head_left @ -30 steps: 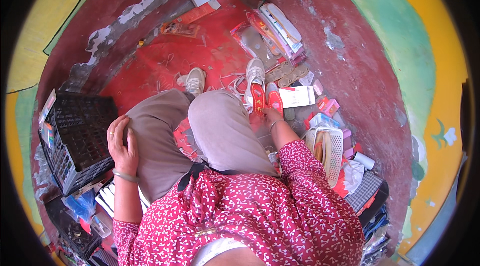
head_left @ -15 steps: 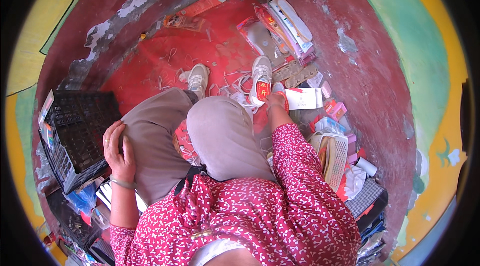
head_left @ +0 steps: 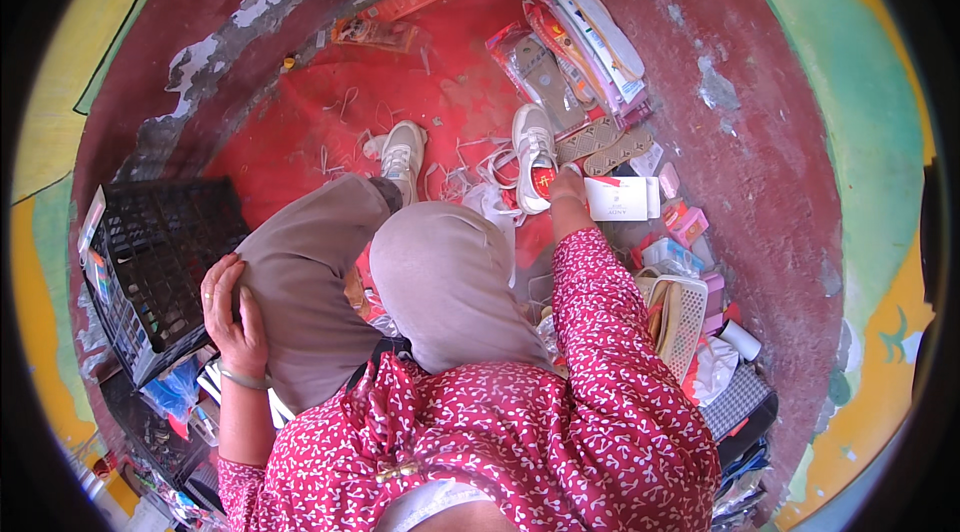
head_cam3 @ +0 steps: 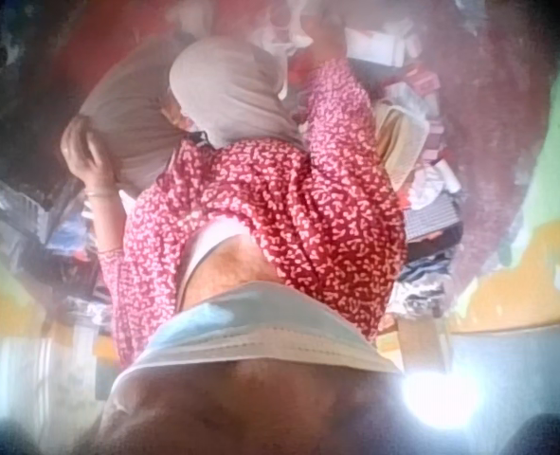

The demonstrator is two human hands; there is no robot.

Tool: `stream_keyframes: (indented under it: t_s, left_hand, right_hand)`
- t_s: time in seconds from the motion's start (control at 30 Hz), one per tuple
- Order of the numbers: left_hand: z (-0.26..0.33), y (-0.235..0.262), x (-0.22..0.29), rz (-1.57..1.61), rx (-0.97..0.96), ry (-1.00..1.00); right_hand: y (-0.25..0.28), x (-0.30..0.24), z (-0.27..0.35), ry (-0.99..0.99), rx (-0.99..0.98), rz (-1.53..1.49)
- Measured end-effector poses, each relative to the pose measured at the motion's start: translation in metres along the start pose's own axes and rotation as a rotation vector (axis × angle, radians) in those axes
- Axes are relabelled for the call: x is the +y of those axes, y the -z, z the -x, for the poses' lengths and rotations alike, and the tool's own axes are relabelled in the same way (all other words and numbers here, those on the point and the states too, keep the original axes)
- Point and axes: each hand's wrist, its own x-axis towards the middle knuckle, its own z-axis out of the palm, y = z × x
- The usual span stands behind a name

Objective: The person picks up packaged products and loose insoles from the floor by hand and organizes them into groups and containers.

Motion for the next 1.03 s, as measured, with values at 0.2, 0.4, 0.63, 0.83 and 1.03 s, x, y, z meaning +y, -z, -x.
stream_keyframes:
  t_s: [0.2,0.4,0.63,0.83,1.03]
  left_hand:
    - [-0.003,-0.003,-0.001,0.011,-0.008,-0.001]
    - [0.0,0.002,-0.003,-0.014,-0.007,0.006]
    - [0.0,-0.001,-0.005,0.015,0.008,0.004]
    - [0.001,0.001,-0.006,0.008,0.009,0.006]
    - [0.001,0.0,-0.007,0.002,0.004,-0.008]
  right_hand:
    - [-0.004,0.004,-0.006,0.008,-0.006,0.112]
    - [0.023,-0.032,0.033,0.061,-0.097,0.124]
    - [0.001,0.005,0.018,0.347,-0.417,0.163]
    - [-0.012,0.002,0.064,0.461,-0.371,0.232]
    - [-0.076,-0.022,0.085,0.28,-0.103,0.111]
